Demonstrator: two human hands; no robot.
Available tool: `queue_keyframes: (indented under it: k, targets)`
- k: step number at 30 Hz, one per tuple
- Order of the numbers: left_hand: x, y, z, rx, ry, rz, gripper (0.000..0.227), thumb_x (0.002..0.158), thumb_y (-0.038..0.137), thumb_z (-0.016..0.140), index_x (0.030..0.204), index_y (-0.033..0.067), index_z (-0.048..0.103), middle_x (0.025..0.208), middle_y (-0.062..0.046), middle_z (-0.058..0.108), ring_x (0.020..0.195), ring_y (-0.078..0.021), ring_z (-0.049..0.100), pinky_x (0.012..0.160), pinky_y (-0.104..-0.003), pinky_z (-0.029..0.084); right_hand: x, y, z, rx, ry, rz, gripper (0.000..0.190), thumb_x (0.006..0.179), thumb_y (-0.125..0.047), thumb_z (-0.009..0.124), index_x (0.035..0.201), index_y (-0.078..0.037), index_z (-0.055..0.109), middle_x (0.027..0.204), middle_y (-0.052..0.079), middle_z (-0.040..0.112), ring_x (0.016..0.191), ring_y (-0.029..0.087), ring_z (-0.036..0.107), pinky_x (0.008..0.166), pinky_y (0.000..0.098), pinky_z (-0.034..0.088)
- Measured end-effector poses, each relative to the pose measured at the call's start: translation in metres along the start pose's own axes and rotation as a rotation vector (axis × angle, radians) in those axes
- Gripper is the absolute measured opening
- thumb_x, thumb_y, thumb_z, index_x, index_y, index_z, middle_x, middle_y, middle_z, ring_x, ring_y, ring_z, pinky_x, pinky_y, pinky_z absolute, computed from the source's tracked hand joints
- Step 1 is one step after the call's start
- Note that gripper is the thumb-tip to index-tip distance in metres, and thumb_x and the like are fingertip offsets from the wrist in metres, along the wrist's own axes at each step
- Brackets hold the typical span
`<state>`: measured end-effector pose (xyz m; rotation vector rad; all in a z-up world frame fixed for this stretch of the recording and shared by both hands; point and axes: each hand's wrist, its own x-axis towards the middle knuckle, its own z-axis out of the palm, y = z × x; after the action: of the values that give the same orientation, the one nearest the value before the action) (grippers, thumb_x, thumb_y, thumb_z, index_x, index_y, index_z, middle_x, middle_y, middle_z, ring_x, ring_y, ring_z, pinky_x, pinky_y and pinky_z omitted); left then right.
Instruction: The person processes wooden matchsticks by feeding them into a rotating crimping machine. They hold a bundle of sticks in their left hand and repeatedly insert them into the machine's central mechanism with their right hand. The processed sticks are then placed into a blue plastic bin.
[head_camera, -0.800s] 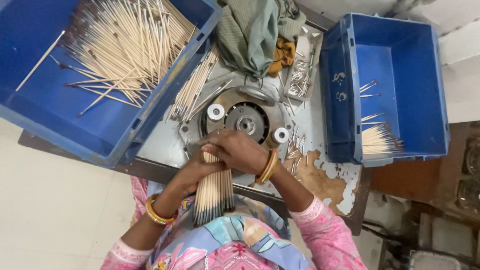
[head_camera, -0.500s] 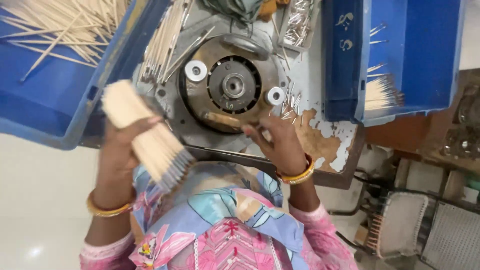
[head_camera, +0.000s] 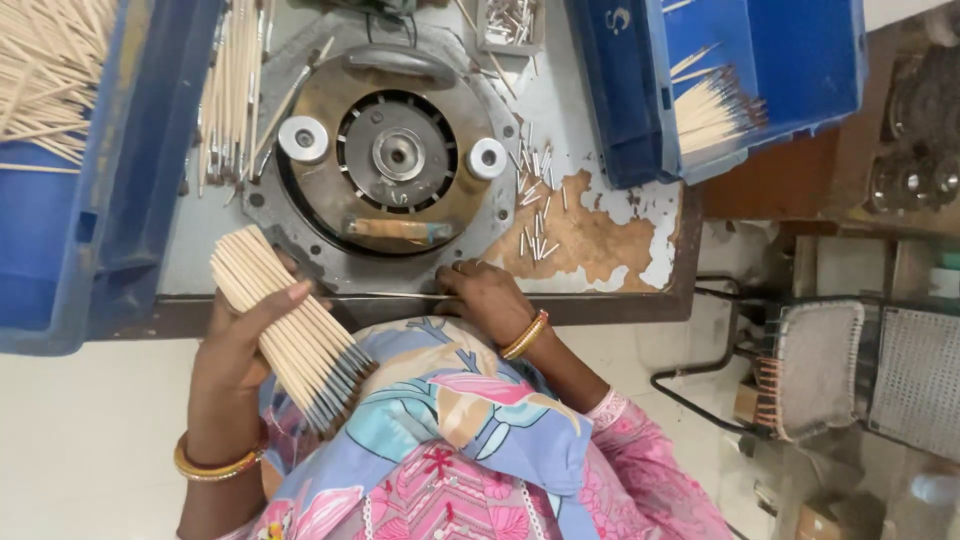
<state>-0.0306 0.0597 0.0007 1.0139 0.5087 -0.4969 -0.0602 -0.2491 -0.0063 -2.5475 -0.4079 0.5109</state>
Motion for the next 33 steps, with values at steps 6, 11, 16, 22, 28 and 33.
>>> queue_keyframes:
  k: [6, 11, 16, 22, 28, 33]
  targets:
    - [0.007, -0.025, -0.008, 0.115, 0.022, 0.051, 0.066, 0.07, 0.008, 0.085, 0.128, 0.0004, 0.055, 0.104, -0.012, 0.073, 0.093, -0.0217, 0.074, 0.079, -0.037, 0.062, -0.005, 0.009, -0.023, 0.081, 0.002, -0.167, 0.02, 0.092, -0.019, 0.069, 0.106, -0.006, 0.072, 0.1, 0.015, 0.074, 0.09, 0.034, 0.071, 0.077, 0.0423, 0.055]
    - [0.018, -0.009, 0.015, 0.184, -0.069, 0.285, 0.07, 0.066, 0.014, 0.09, 0.127, 0.0006, 0.059, 0.105, -0.006, 0.073, 0.094, -0.0172, 0.07, 0.083, -0.035, 0.06, 0.006, -0.02, -0.101, 0.349, 0.299, -0.141, 0.016, 0.099, -0.017, 0.065, 0.108, -0.003, 0.067, 0.091, 0.008, 0.072, 0.075, 0.019, 0.071, 0.064, 0.0302, 0.057]
    - [-0.001, 0.012, 0.051, 0.511, -0.193, 0.409, 0.053, 0.069, 0.015, 0.087, 0.117, 0.0005, 0.071, 0.099, -0.005, 0.078, 0.089, -0.0137, 0.072, 0.083, -0.03, 0.058, 0.053, -0.085, -0.098, 0.302, 0.185, -0.13, 0.027, 0.094, -0.019, 0.07, 0.116, -0.004, 0.066, 0.079, 0.011, 0.071, 0.064, 0.02, 0.069, 0.057, 0.0312, 0.053]
    - [0.002, 0.015, 0.047, 0.53, -0.232, 0.348, 0.056, 0.066, 0.012, 0.082, 0.12, 0.0052, 0.068, 0.1, -0.003, 0.079, 0.091, -0.0109, 0.073, 0.081, -0.029, 0.058, 0.071, -0.058, -0.087, 0.225, -0.089, -0.36, 0.02, 0.094, -0.014, 0.07, 0.11, -0.003, 0.068, 0.1, 0.016, 0.073, 0.077, 0.027, 0.074, 0.069, 0.0353, 0.056]
    - [0.024, 0.02, 0.007, 0.221, 0.02, 0.291, 0.041, 0.074, 0.015, 0.087, 0.106, -0.0016, 0.067, 0.091, -0.015, 0.076, 0.077, -0.0214, 0.076, 0.066, -0.037, 0.064, 0.053, -0.003, -0.143, 0.594, 0.504, -0.194, 0.015, 0.112, -0.01, 0.055, 0.11, -0.004, 0.068, 0.093, 0.011, 0.076, 0.07, 0.011, 0.067, 0.059, 0.0258, 0.05]
    - [0.038, -0.017, -0.013, -0.249, 0.034, -0.192, 0.046, 0.074, 0.019, 0.082, 0.113, 0.0019, 0.064, 0.088, -0.012, 0.071, 0.074, -0.0275, 0.074, 0.059, -0.042, 0.063, 0.018, -0.063, -0.158, 0.424, 0.834, -0.156, 0.021, 0.113, -0.017, 0.051, 0.108, -0.002, 0.064, 0.101, 0.012, 0.077, 0.068, 0.008, 0.065, 0.057, 0.024, 0.048]
